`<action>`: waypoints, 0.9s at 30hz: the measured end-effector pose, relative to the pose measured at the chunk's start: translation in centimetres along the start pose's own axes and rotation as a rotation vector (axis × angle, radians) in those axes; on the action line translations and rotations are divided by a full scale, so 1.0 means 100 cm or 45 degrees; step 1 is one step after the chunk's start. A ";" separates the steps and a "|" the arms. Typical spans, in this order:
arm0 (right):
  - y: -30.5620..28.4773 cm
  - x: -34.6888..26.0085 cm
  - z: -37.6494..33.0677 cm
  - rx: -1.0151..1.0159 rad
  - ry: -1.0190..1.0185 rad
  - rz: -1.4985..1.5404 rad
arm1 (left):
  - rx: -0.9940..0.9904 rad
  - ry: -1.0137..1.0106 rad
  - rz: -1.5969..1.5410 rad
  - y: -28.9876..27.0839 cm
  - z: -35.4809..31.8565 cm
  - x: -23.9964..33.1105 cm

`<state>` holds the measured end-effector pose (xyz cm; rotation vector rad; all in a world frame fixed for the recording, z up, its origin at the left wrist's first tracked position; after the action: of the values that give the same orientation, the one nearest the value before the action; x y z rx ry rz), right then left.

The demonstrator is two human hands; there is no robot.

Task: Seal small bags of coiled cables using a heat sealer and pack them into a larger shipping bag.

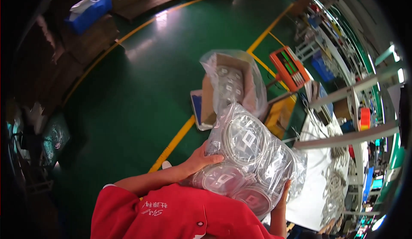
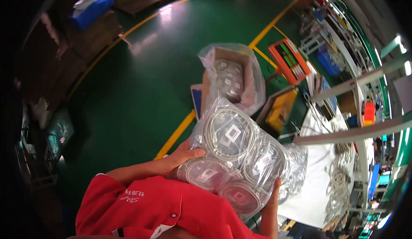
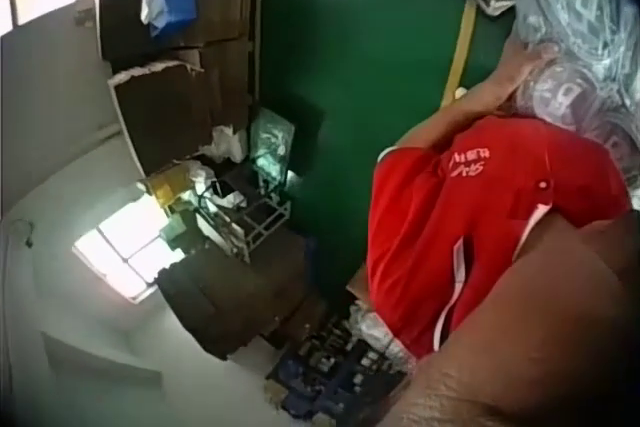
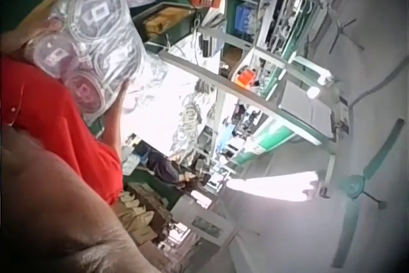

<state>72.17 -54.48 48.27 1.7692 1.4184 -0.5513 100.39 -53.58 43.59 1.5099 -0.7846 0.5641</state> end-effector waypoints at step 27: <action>0.424 -0.142 0.482 -0.380 0.526 -0.212 | 0.693 0.183 0.193 -0.316 0.329 0.289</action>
<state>115.01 -104.03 42.94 1.5869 1.8353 -0.0439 139.53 -90.73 41.38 1.8855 -0.6658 1.0502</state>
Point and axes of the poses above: each hand's wrist, its own z-axis towards the middle knuckle, its own y-axis out of the palm, x = y × z, the point moved 3 cm from there along z, towards the middle knuckle, and after that the axes turned 12 degrees about y, right-handed, at the moved point
